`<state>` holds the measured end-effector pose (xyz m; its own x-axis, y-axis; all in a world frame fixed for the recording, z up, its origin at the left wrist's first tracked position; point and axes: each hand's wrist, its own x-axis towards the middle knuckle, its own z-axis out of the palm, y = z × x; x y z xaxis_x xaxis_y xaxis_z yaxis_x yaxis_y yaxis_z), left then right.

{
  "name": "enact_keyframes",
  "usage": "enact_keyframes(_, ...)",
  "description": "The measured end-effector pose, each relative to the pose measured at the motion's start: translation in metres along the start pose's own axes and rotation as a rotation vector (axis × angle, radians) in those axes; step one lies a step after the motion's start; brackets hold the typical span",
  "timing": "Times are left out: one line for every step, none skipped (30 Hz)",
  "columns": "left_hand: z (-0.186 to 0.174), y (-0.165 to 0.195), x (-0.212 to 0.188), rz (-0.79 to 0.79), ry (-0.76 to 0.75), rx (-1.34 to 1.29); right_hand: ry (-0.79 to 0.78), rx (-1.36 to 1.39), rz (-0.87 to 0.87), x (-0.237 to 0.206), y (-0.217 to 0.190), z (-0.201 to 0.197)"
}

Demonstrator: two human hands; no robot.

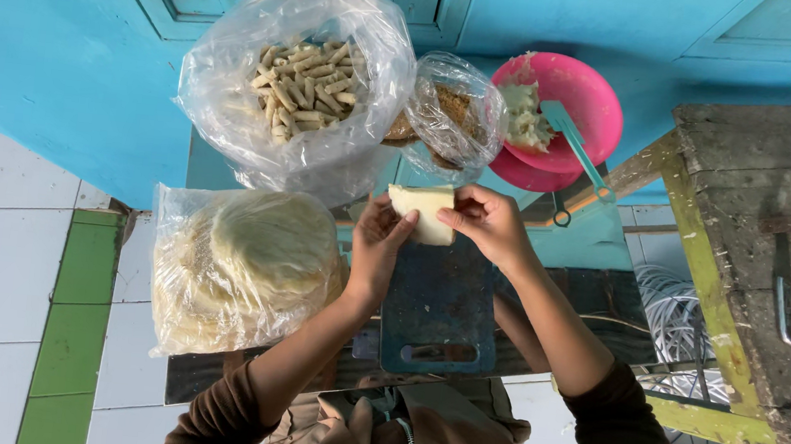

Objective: The person takes thin pastry wrappers from a plastic-covered stack, spoons brown filling from a bag onto a wrapper, folds the wrapper over the filling and rolls it up, and places the finished roll into a large plastic bag holding other completed rolls. They repeat this cycle continuously, occasionally using a plastic spatula to scoop filling from a pink bowl.

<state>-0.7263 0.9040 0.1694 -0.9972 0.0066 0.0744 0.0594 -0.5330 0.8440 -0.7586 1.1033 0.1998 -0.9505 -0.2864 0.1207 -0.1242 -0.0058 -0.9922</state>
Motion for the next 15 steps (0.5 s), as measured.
enact_keyframes(0.004, 0.001, -0.004, 0.123, 0.057, 0.067, 0.062, -0.081, -0.053, -0.005, -0.005, 0.002)
enact_keyframes(0.007, 0.003, -0.008, 0.247, 0.112, 0.134, 0.124, -0.162, -0.106, -0.01, -0.01, 0.006)
enact_keyframes(0.01, 0.004, -0.011, 0.244, 0.056, 0.129, 0.186, -0.243, -0.161, -0.014, -0.016, 0.009)
enact_keyframes(0.013, 0.005, -0.014, 0.24, -0.001, 0.125, 0.19, -0.299, -0.192, -0.017, -0.022, 0.012)
enact_keyframes(0.015, 0.005, -0.017, 0.236, -0.06, 0.122, 0.195, -0.354, -0.224, -0.02, -0.027, 0.017)
enact_keyframes(0.017, 0.005, -0.019, 0.167, -0.117, 0.09, 0.202, -0.408, -0.256, -0.022, -0.031, 0.021)
enact_keyframes(0.019, 0.003, -0.022, 0.096, -0.174, 0.058, 0.18, -0.434, -0.291, -0.025, -0.035, 0.024)
enact_keyframes(0.02, 0.0, -0.024, 0.024, -0.231, 0.026, 0.159, -0.46, -0.324, -0.029, -0.038, 0.027)
enact_keyframes(0.02, -0.003, -0.024, 0.016, -0.214, 0.028, 0.134, -0.486, -0.358, -0.031, -0.041, 0.029)
enact_keyframes(0.02, -0.006, -0.024, 0.01, -0.195, 0.031, 0.147, -0.497, -0.35, -0.032, -0.043, 0.03)
enact_keyframes(0.02, -0.009, -0.023, 0.003, -0.174, 0.033, 0.157, -0.509, -0.341, -0.033, -0.044, 0.031)
enact_keyframes(0.018, -0.011, -0.024, 0.003, -0.168, 0.024, 0.166, -0.52, -0.334, -0.033, -0.044, 0.031)
enact_keyframes(0.017, -0.014, -0.024, 0.004, -0.165, 0.015, 0.168, -0.488, -0.304, -0.033, -0.044, 0.031)
enact_keyframes(0.016, -0.015, -0.025, 0.004, -0.163, 0.005, 0.171, -0.457, -0.273, -0.033, -0.043, 0.03)
enact_keyframes(0.016, -0.017, -0.025, 0.003, -0.158, -0.001, 0.175, -0.426, -0.244, -0.032, -0.042, 0.029)
